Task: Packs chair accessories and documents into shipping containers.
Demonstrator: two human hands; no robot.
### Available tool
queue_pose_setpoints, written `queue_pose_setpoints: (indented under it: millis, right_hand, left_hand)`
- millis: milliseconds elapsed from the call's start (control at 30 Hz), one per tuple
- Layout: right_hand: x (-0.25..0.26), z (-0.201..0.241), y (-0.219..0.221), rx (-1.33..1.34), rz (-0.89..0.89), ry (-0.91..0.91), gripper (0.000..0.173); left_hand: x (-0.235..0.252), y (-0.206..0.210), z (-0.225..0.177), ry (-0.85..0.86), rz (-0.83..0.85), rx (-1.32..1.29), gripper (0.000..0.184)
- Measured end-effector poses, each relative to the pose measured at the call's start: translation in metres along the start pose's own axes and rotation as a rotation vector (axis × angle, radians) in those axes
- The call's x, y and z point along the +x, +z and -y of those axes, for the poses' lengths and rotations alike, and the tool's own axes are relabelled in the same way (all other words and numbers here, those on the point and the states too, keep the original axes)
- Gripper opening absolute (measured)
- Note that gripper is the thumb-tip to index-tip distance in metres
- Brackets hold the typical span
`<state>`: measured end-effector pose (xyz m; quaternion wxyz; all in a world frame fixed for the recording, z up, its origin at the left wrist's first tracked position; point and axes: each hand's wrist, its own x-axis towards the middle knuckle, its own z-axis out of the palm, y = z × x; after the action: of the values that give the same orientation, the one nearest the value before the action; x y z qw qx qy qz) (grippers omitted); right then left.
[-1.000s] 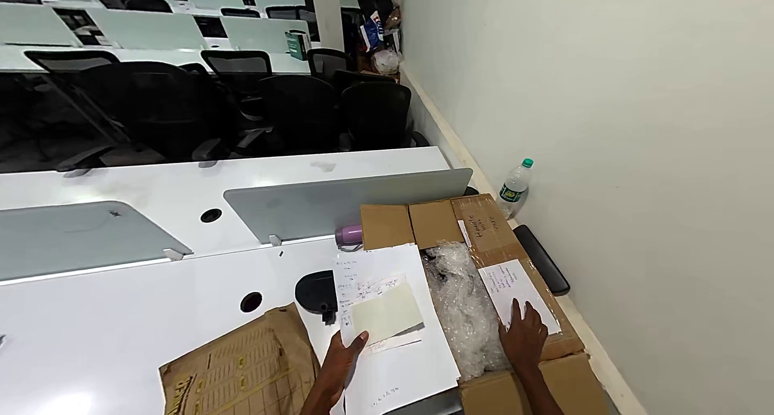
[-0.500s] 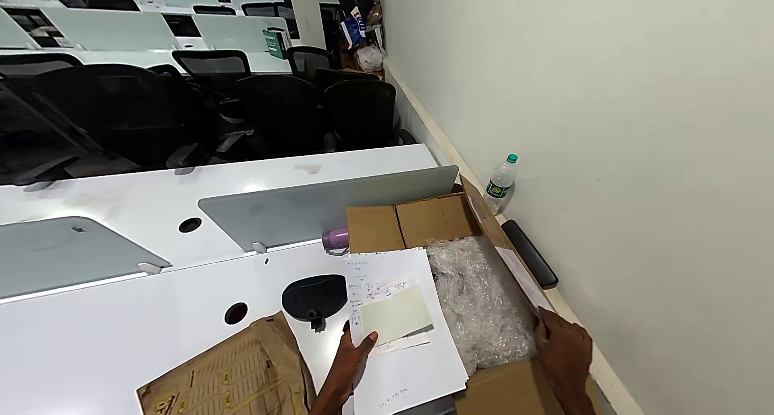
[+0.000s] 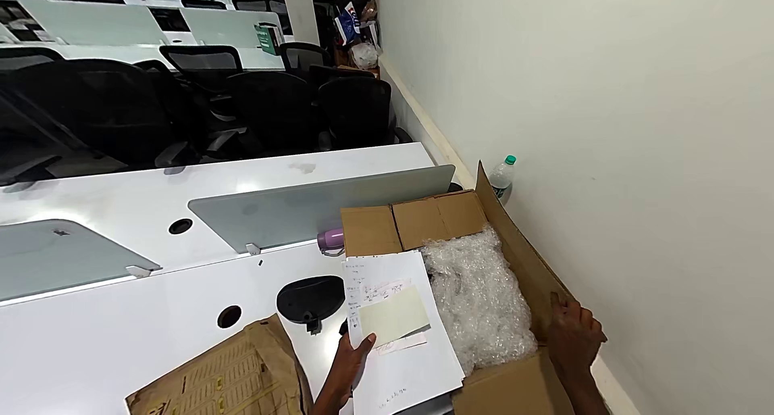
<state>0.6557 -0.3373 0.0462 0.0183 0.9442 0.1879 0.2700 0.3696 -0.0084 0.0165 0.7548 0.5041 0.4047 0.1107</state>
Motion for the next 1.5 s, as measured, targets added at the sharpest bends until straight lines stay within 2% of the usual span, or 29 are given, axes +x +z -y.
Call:
queue_pose_setpoints:
  millis: [133,267,367,467,567,700,800,900,967,1033,1133,1333,1500]
  right_hand:
    - [-0.006,0.018,0.017,0.073,0.088,-0.051,0.041]
    - [-0.009,0.036,0.045,0.199,0.145,-0.131,0.048]
    - [0.001,0.052,0.055,0.322,0.446,-0.033,0.053]
    - [0.021,0.068,0.068,0.619,0.743,0.119,0.067]
    - [0.047,0.078,0.081,0.652,0.861,0.187,0.08]
    - [0.09,0.09,0.101,0.725,0.778,0.035,0.086]
    - [0.116,0.103,0.116,0.596,0.817,-0.18,0.088]
    - [0.12,0.124,0.126,0.448,0.919,-0.341,0.106]
    - [0.114,0.135,0.129,0.405,0.952,-0.363,0.121]
    - [0.109,0.14,0.131,0.372,0.932,-0.377,0.126]
    - [0.111,0.137,0.135,0.312,0.931,-0.411,0.114]
    - [0.107,0.129,0.137,0.323,0.887,-0.472,0.059]
    - [0.107,0.112,0.139,0.481,0.77,-0.406,0.042]
  left_hand:
    - [-0.002,0.0,0.001,-0.013,-0.021,0.002,0.041]
    - [-0.003,-0.001,0.002,-0.013,-0.037,-0.004,0.043]
    - [-0.005,-0.001,0.001,-0.016,-0.056,-0.002,0.045]
    - [-0.008,0.0,0.0,-0.022,-0.075,0.0,0.045]
    - [-0.012,0.001,0.0,-0.03,-0.096,0.006,0.043]
    - [-0.019,-0.003,0.002,-0.009,-0.115,0.004,0.038]
    - [-0.025,-0.002,0.002,-0.025,-0.141,0.005,0.037]
    - [-0.029,-0.001,0.003,-0.037,-0.162,0.01,0.038]
    - [-0.03,0.0,0.004,-0.042,-0.176,0.008,0.038]
    - [-0.031,0.0,0.005,-0.047,-0.189,0.002,0.038]
    - [-0.029,0.003,0.007,-0.041,-0.19,0.006,0.037]
    - [-0.024,0.007,0.006,-0.037,-0.194,-0.01,0.034]
    - [-0.023,0.008,0.008,-0.033,-0.187,-0.021,0.034]
